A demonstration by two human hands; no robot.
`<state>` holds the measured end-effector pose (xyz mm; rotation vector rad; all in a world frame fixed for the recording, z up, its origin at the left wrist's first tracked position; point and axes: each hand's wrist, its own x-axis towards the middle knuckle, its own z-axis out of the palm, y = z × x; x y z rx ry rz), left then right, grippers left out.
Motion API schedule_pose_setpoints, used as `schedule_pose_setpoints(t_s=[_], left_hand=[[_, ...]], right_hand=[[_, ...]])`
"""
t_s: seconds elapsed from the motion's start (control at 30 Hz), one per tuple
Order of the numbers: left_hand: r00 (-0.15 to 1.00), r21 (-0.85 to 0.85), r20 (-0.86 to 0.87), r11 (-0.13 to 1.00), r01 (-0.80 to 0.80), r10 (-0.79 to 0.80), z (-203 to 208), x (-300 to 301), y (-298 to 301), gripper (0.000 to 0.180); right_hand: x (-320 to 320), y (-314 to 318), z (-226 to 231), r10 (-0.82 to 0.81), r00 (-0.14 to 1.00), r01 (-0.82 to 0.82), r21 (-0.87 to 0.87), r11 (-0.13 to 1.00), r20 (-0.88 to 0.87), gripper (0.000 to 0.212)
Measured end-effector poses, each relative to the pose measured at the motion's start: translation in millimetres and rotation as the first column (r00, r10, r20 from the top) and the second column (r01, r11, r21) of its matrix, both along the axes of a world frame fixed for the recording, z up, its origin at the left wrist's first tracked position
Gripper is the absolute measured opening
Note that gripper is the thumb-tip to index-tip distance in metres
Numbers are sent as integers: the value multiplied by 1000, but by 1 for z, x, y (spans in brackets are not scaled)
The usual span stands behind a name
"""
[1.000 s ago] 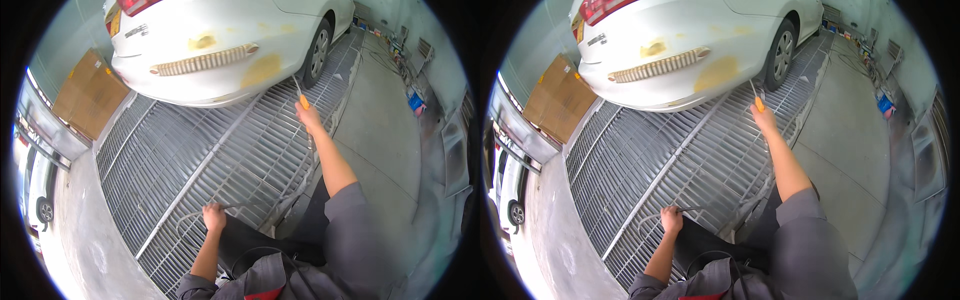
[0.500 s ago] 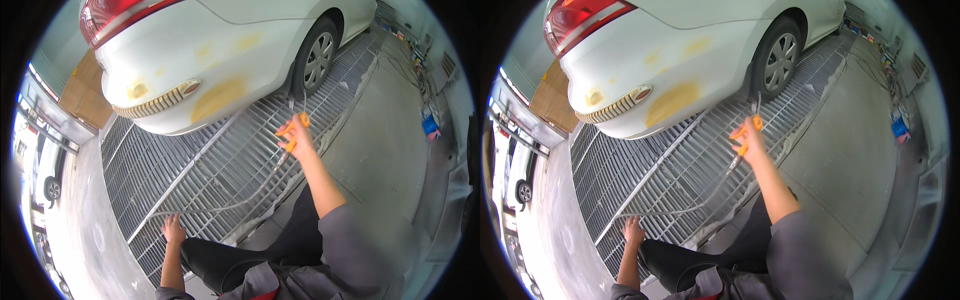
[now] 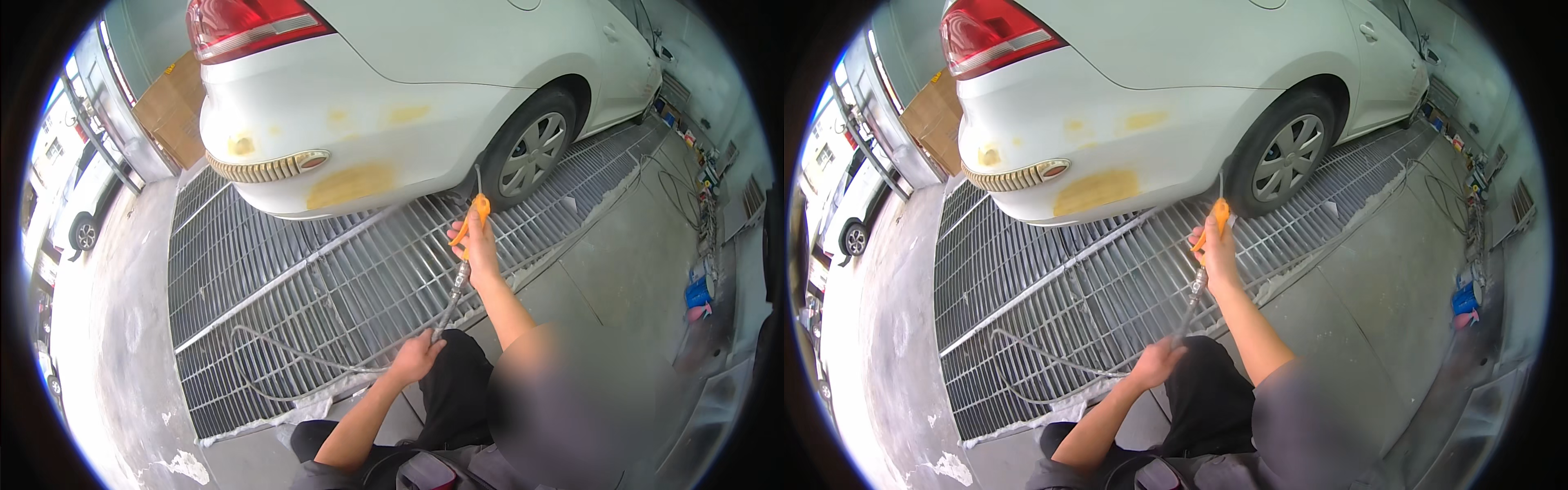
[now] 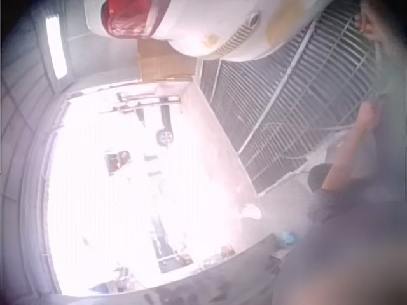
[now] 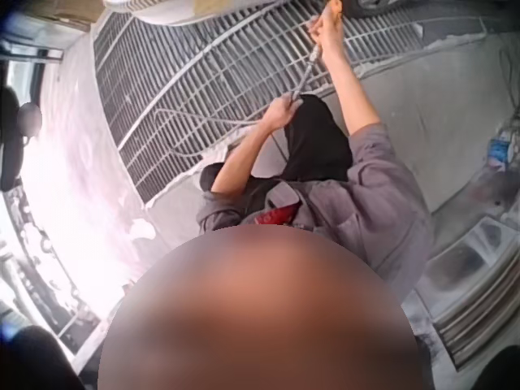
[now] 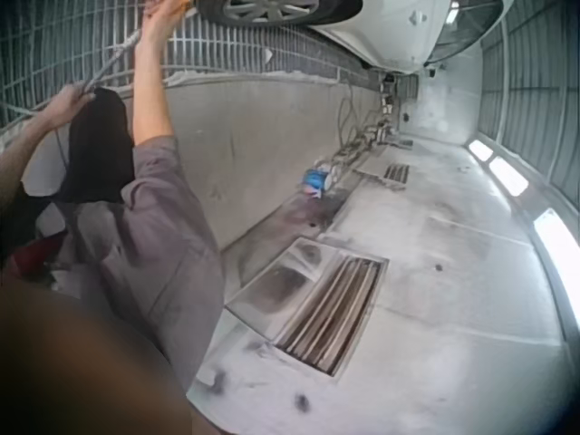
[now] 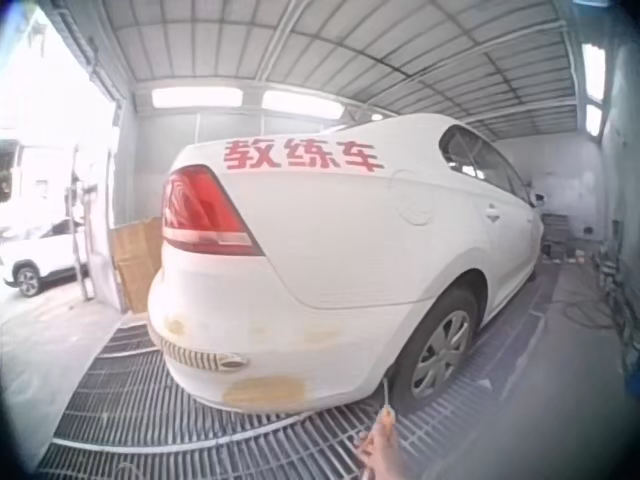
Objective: The person uses a yellow-handled tool to scrape the rear bumper of a white car, then applies blue masking tape along the bumper edge. The task occurs in a garage with a metal grate floor.
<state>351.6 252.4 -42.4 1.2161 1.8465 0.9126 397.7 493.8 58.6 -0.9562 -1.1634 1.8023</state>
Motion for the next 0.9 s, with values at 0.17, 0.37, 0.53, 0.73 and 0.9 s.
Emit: schedule_pose_setpoints(t_s=[0.17, 0.37, 0.53, 0.73, 0.9], left_hand=[[990, 46, -140, 999, 26, -19, -8, 7, 0, 37], [902, 240, -424, 971, 23, 84, -20, -25, -46, 52], [814, 289, -513, 948, -135, 273, -74, -37, -149, 41], [773, 292, -544, 937, -189, 326, -110, -40, -198, 20], [780, 228, -559, 957, -181, 281, -119, -58, -196, 11]], right_hand=[[-10, 9, -28, 0, 995, -17, 181, 983, 95, 54], [-15, 28, -25, -240, 956, 180, 310, 934, 167, 46], [-25, 49, -16, -306, 895, 137, 454, 880, 324, 51], [-22, 46, -18, -451, 823, 125, 665, 736, 345, 54], [2, 59, -33, -451, 799, 72, 681, 729, 399, 54]])
